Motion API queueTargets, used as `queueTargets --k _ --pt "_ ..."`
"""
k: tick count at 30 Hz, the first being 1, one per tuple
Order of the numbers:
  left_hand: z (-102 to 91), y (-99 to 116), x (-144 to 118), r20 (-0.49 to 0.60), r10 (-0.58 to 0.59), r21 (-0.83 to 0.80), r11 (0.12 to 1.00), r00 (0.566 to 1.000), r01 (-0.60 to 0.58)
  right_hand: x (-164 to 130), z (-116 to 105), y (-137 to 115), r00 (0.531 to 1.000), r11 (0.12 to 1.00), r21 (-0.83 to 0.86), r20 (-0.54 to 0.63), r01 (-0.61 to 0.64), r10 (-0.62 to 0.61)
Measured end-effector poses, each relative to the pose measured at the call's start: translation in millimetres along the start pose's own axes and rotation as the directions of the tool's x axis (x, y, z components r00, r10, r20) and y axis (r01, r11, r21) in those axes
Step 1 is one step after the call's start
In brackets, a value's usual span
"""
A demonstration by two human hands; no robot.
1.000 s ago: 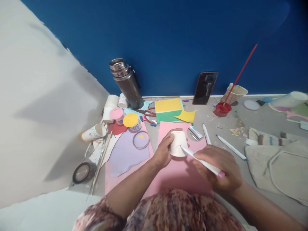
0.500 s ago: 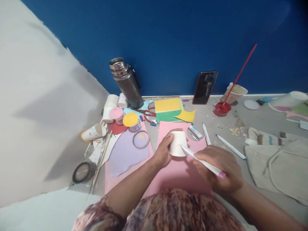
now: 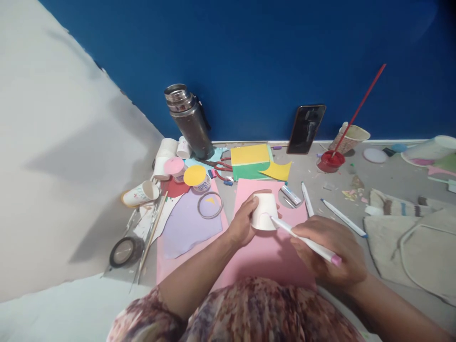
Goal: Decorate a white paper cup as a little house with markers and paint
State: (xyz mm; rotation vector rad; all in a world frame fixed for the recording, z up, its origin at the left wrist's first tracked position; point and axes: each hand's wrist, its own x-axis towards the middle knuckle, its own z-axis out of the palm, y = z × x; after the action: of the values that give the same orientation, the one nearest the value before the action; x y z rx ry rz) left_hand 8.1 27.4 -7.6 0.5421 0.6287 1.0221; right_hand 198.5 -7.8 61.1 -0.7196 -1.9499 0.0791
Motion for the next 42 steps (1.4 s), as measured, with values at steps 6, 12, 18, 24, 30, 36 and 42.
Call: queueTargets --k 6,12,18,24,30,36,42 --pt "1.5 0.6 -0.5 0.003 -0.009 -0.019 1.0 1.0 0.009 -1.3 -0.7 -0.4 0.996 0.998 0.011 0.072 -0.056 0.055" --pt "0.3 1.1 0.0 -0.002 -0.017 -0.033 0.999 1.0 0.017 0.1 0.0 -2.7 0.997 0.995 0.071 0.033 -0.076 0.074" --pt "0.2 1.1 -0.2 -0.009 -0.025 -0.033 0.999 1.0 0.025 0.6 1.3 -1.1 0.998 0.996 0.064 -0.001 -0.058 0.058" --pt "-2.5 -0.7 0.7 -0.015 -0.02 -0.022 1.0 1.0 0.02 2.8 0.7 -4.2 0.995 0.988 0.129 0.07 -0.083 0.075" --pt "-3.5 -1.4 0.2 -0.02 -0.021 -0.013 1.0 1.0 0.021 5.0 -0.9 -4.3 0.993 0.987 0.13 0.077 -0.094 0.085" --pt "-3.0 -0.1 -0.5 -0.024 -0.021 0.007 1.0 0.999 0.021 4.6 0.5 -4.0 0.99 0.982 0.144 0.092 -0.12 0.108" --pt "0.4 0.7 -2.6 -0.021 -0.006 0.06 0.998 1.0 0.007 1.7 3.2 -3.2 0.992 0.982 0.143 0.025 -0.123 0.121"
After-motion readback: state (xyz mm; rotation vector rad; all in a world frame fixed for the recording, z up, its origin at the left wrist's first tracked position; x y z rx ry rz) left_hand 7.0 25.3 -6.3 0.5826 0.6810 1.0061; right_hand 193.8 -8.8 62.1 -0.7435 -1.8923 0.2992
